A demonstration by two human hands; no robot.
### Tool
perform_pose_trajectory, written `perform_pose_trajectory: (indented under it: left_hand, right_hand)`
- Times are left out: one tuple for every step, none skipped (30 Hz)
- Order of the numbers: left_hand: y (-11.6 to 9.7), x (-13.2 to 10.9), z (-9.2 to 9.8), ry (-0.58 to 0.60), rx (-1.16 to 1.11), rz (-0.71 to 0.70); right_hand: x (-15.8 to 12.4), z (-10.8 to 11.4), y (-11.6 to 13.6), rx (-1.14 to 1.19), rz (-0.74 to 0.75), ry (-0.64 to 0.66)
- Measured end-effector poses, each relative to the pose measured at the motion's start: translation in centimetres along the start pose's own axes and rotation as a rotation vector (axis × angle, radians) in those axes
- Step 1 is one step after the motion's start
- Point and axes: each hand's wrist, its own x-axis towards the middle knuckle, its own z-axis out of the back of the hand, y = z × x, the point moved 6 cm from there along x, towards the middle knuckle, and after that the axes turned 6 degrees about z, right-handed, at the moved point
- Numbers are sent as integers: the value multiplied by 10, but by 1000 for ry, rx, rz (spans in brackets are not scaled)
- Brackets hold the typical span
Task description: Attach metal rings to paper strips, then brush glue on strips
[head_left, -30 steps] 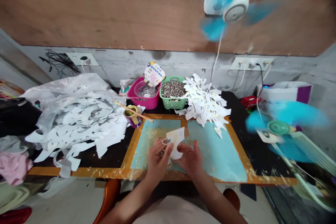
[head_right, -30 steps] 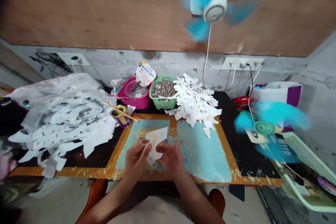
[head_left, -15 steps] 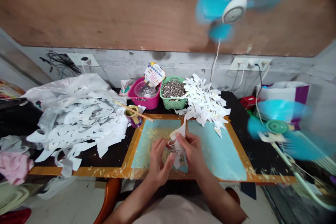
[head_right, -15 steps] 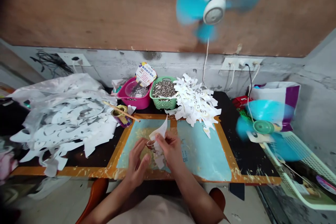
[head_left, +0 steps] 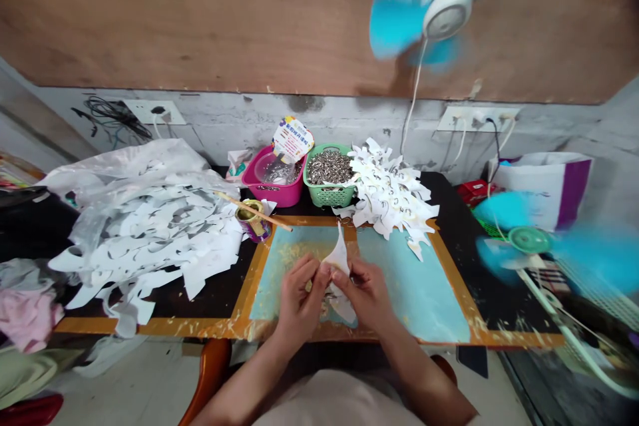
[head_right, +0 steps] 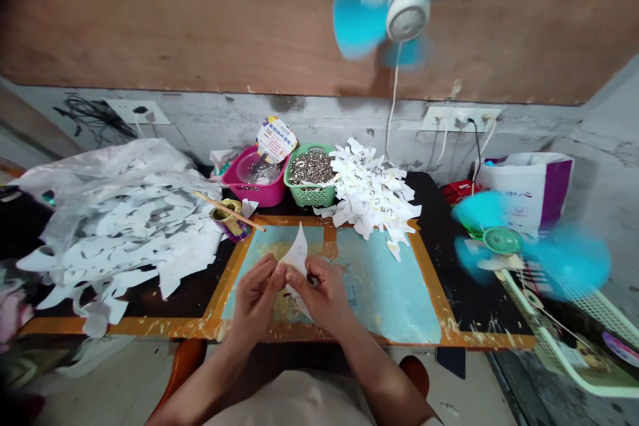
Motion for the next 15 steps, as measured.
perform_pose_trajectory:
  left_hand:
    - [-2, -2, 0, -2, -19, 4]
    - [-3, -3, 0, -8, -33, 4]
    - [-5, -5, -1, -15, -41, 0]
    - [-5, -6, -2, -18, -48, -2]
    - [-5, -7, -3, -17, -59, 1]
    - [-3, -8, -5, -12, -75, 18]
    - [0, -8, -6, -1, -98, 49]
    - [4, -7, -8, 13, -124, 88]
    - [8, -5, -9, 25, -146, 128]
    - [12, -4, -10, 36, -158, 159]
    - [14, -2, -11, 44, -155, 171]
    - [14, -1, -11, 53, -136, 165]
    - [14, 0, -11, 56, -104, 145]
    - [12, 1, -11, 58, -69, 120]
    - [11, 1, -10, 63, -38, 96]
  right_hand:
    - [-2, 1, 2, -3, 19, -33]
    - [-5, 1, 3, 18, 21, -66]
    - [-7, 1, 2, 71, 1, -97]
    - [-9, 0, 0, 153, -41, -127]
    - [-11, -2, -5, 254, -101, -153]
    - [-12, -4, -10, 362, -172, -171]
    - [-12, -8, -15, 464, -243, -176]
    - [-12, -11, -20, 545, -301, -167]
    - [-10, -14, -25, 602, -341, -142]
    - [-9, -17, -28, 634, -362, -107]
    - [-7, -19, -32, 650, -365, -76]
    - [-6, -19, -35, 655, -361, -58]
    - [-5, -17, -39, 655, -360, -53]
    - [-6, -15, -42, 651, -365, -61]
    - [-7, -12, -45, 633, -373, -72]
